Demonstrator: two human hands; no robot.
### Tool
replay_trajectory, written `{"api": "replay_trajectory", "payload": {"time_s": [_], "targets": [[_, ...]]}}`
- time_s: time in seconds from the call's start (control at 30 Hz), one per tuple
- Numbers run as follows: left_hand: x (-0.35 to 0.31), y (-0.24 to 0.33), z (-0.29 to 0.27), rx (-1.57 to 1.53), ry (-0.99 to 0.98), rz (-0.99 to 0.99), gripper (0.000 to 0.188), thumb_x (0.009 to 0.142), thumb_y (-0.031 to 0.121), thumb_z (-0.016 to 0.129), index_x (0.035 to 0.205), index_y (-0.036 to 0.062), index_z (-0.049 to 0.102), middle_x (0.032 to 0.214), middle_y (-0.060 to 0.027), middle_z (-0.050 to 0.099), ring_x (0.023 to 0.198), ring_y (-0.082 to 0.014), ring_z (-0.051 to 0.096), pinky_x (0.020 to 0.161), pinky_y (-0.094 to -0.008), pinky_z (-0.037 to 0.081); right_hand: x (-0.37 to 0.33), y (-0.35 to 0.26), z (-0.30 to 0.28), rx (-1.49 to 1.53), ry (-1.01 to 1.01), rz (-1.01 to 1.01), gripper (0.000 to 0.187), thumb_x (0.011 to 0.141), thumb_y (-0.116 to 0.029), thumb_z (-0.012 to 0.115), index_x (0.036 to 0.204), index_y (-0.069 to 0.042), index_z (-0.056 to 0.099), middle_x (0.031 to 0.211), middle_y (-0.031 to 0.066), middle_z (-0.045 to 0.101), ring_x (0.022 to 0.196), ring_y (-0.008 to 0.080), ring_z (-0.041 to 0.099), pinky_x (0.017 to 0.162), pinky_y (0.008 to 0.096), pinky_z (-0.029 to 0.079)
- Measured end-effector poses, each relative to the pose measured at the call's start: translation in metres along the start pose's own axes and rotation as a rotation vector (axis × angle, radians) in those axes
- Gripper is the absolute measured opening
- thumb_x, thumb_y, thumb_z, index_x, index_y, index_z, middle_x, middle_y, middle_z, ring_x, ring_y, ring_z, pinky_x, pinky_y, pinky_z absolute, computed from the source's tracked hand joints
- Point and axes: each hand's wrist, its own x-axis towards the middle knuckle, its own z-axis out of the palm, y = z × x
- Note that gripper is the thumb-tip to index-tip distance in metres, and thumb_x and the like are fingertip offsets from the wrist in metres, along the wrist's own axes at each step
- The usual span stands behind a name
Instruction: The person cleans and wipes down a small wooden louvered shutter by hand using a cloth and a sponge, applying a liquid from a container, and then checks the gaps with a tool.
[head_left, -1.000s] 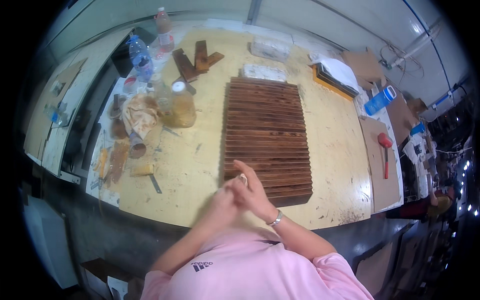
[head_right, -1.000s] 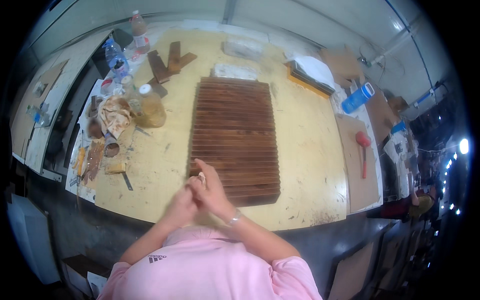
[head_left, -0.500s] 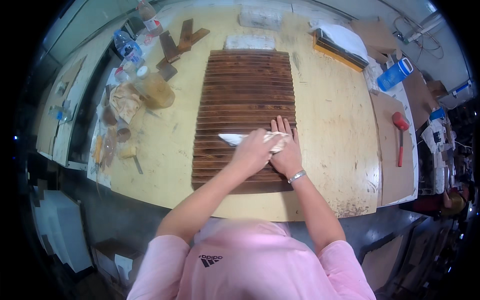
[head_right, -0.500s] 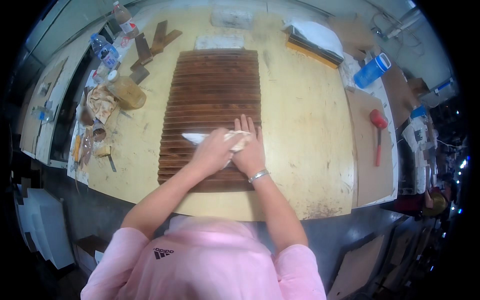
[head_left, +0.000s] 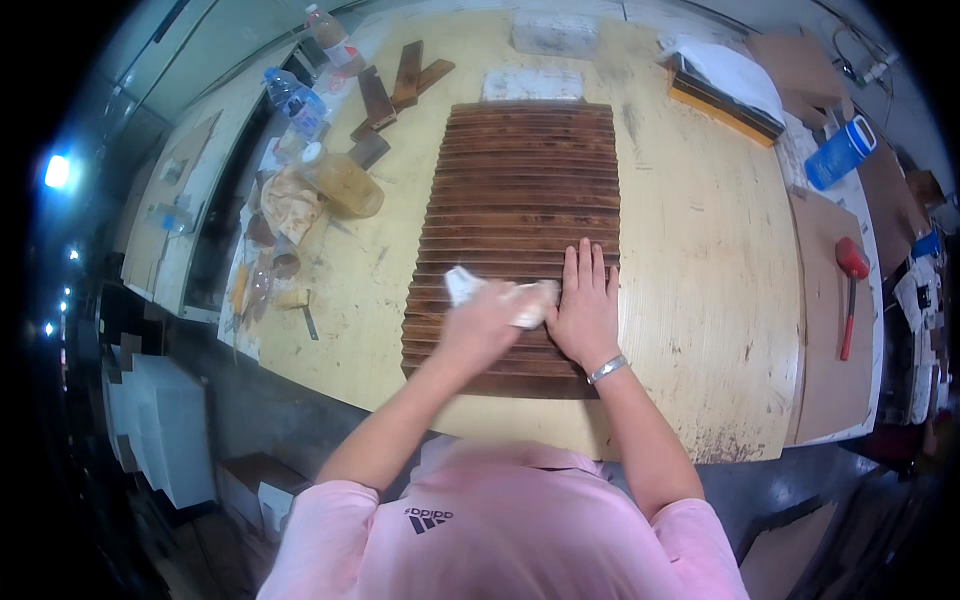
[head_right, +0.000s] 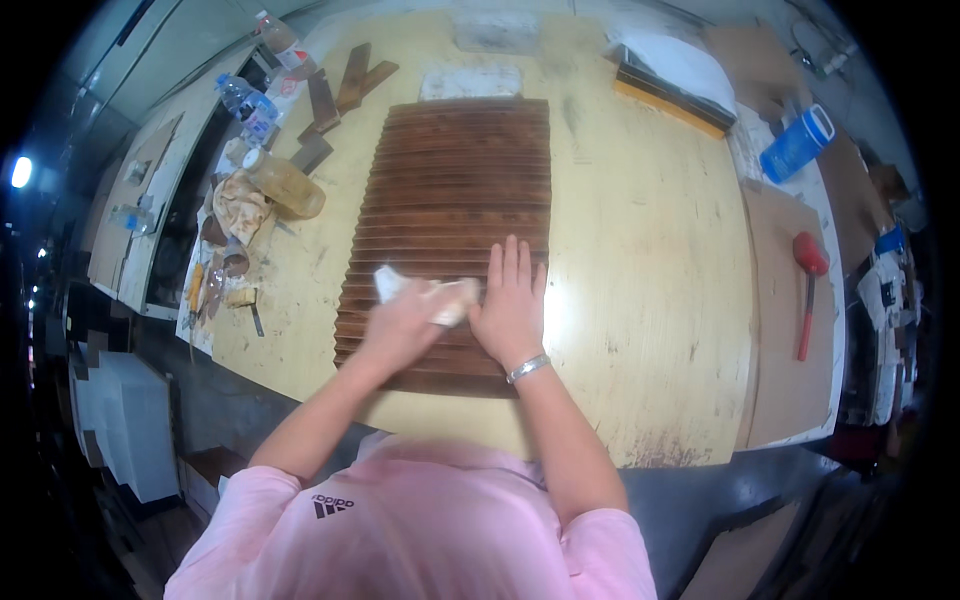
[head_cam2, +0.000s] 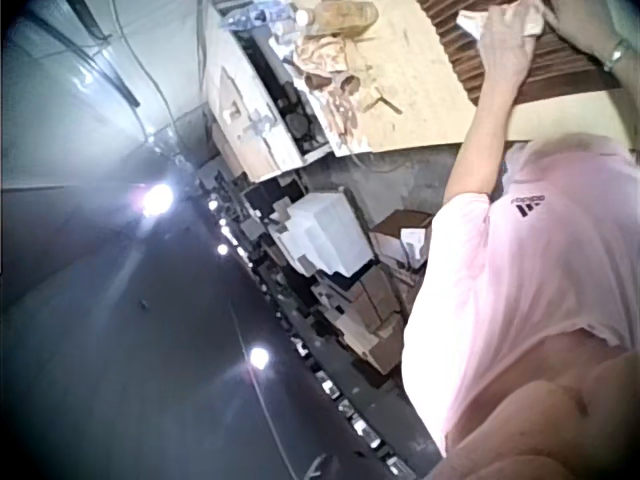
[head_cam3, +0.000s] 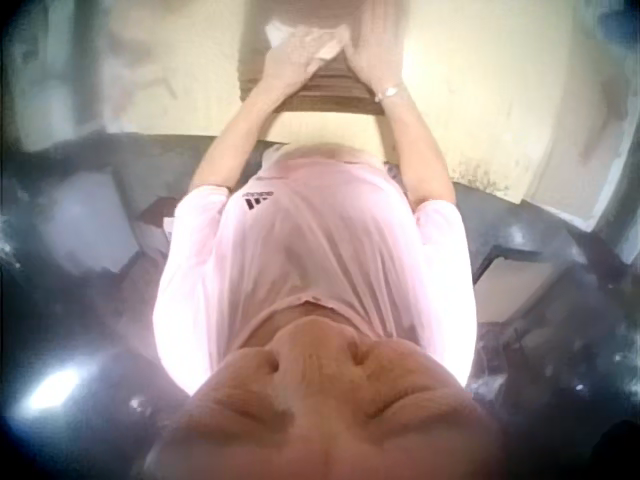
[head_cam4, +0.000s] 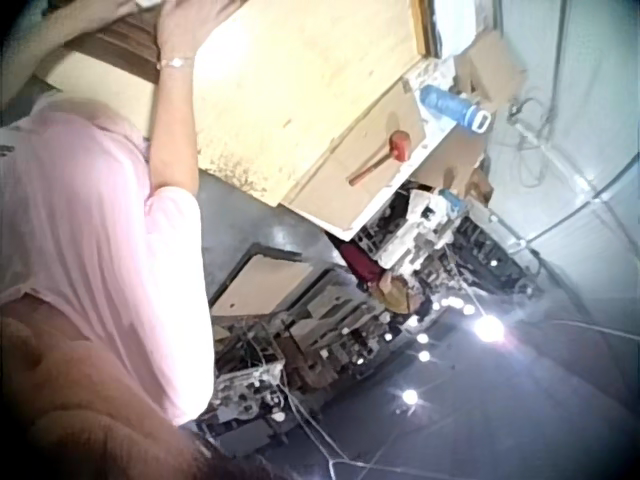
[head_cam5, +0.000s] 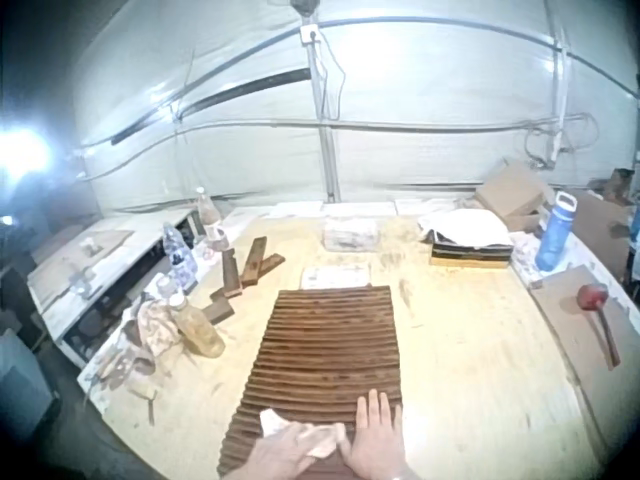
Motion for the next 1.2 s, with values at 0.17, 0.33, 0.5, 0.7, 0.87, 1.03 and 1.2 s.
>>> {"api": "replay_trajectory", "payload": {"time_s": [0.17,0.33,0.5,0.7,0.87,1.03,1.2], "targets": [[-0.053,-0.126,-0.041,0.007,0.17,-0.524,0.037,0.088,0.015,0.063,0.124,0.0183,0.069,0.111,-0.0146,0.064,0.095,-0.0345,0.066,0.084,-0.0444,0.054,-0.002,0.0,-0.001,0.084,0.053,0.004,0.078,0.095,-0.039,0.06,0.153,0.003,0.033,0.163,0.0217,0.025,0.153,0.0346,0.021,0.123,0.0533,0.017],[-0.006,-0.039,-0.006,-0.238,0.164,-0.231,0.03,0.087,0.015,0.063,0.116,0.0146,0.068,0.109,-0.0168,0.065,0.093,-0.0377,0.065,0.086,-0.0464,0.053,-0.003,-0.003,0.004,0.09,0.066,-0.014,0.078,0.093,-0.038,0.063,0.153,0.003,0.034,0.163,0.0214,0.026,0.152,0.0353,0.023,0.123,0.0536,0.018],[-0.029,-0.102,-0.023,-0.012,0.156,-0.388,0.036,0.085,0.016,0.062,0.119,0.0237,0.072,0.1,-0.011,0.067,0.091,-0.0319,0.068,0.078,-0.044,0.055,-0.002,0.002,0.0,0.094,0.09,-0.011,0.079,0.092,-0.037,0.065,0.153,0.003,0.034,0.163,0.0215,0.026,0.151,0.0357,0.024,0.122,0.0541,0.019],[-0.057,-0.15,-0.056,-0.147,0.384,-0.536,0.039,0.08,0.01,0.061,0.117,0.0148,0.073,0.099,-0.0136,0.065,0.089,-0.034,0.066,0.082,-0.0426,0.052,-0.007,0.01,-0.002,0.218,0.097,0.013,0.08,0.093,-0.036,0.065,0.154,0.002,0.031,0.163,0.0254,0.022,0.151,0.0396,0.021,0.121,0.0551,0.019],[-0.049,-0.132,-0.047,-0.22,0.34,-0.434,0.041,0.08,0.011,0.063,0.119,0.0161,0.071,0.099,-0.0122,0.064,0.093,-0.0326,0.065,0.082,-0.042,0.051,-0.035,0.041,-0.013,0.326,0.106,0.117,0.08,0.092,-0.032,0.067,0.156,-0.003,0.03,0.163,0.0286,0.018,0.151,0.0436,0.018,0.12,0.0584,0.018],[0.015,-0.072,-0.04,-0.216,0.297,-0.158,0.036,0.079,0.02,0.073,0.115,0.0186,0.071,0.101,-0.008,0.064,0.095,-0.0293,0.064,0.083,-0.0416,0.052,-0.017,0.026,-0.019,0.217,0.077,0.031,0.08,0.092,-0.034,0.068,0.156,-0.004,0.031,0.165,0.0245,0.018,0.152,0.0413,0.019,0.12,0.0586,0.018],[0.038,-0.061,-0.014,-0.089,0.229,0.084,0.027,0.077,0.018,0.077,0.103,0.0147,0.073,0.099,-0.0074,0.063,0.094,-0.0289,0.064,0.083,-0.0415,0.053,-0.002,0.02,-0.003,0.204,0.031,0.028,0.079,0.093,-0.036,0.067,0.156,-0.005,0.032,0.166,0.0206,0.019,0.153,0.0377,0.019,0.12,0.057,0.022]]}}
